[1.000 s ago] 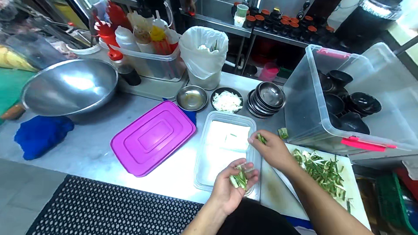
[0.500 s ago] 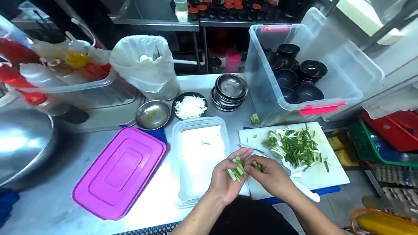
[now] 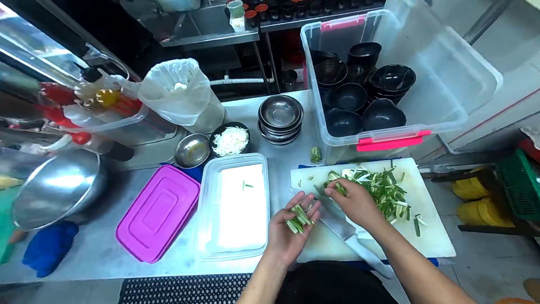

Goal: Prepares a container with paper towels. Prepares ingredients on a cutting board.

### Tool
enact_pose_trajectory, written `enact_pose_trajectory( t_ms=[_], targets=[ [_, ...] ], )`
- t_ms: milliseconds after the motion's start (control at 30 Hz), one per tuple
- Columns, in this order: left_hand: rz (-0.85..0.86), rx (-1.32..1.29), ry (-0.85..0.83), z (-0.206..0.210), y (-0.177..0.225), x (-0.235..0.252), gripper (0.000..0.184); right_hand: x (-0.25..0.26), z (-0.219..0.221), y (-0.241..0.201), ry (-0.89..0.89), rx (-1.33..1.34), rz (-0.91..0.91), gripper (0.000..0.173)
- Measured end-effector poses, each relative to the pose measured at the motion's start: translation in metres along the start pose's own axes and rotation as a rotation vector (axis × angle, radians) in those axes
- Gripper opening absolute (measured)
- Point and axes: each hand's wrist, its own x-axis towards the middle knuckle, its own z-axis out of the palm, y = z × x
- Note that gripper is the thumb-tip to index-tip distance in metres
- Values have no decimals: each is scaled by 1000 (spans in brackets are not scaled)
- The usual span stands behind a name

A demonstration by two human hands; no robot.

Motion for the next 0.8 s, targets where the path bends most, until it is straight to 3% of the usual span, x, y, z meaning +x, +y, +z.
enact_pose_trajectory(
  t_ms=[167, 267, 333, 633, 800],
  targets=[
    [48, 31, -4, 10, -23, 5, 55, -19, -10, -10, -225, 98, -141, 23],
    [15, 108, -71, 15, -30, 7, 55, -22, 1, -11, -360, -8, -118, 40],
    [-19, 166, -112, 13, -27, 9, 53, -19, 6, -10, -387, 12, -78, 37],
    [-227, 143, -155, 1, 5, 9, 54, -35, 16, -10, -259, 648, 208, 29],
    [-255, 127, -165, -10, 21, -1, 56, -62, 33, 0, -354, 1226, 100, 29]
  ],
)
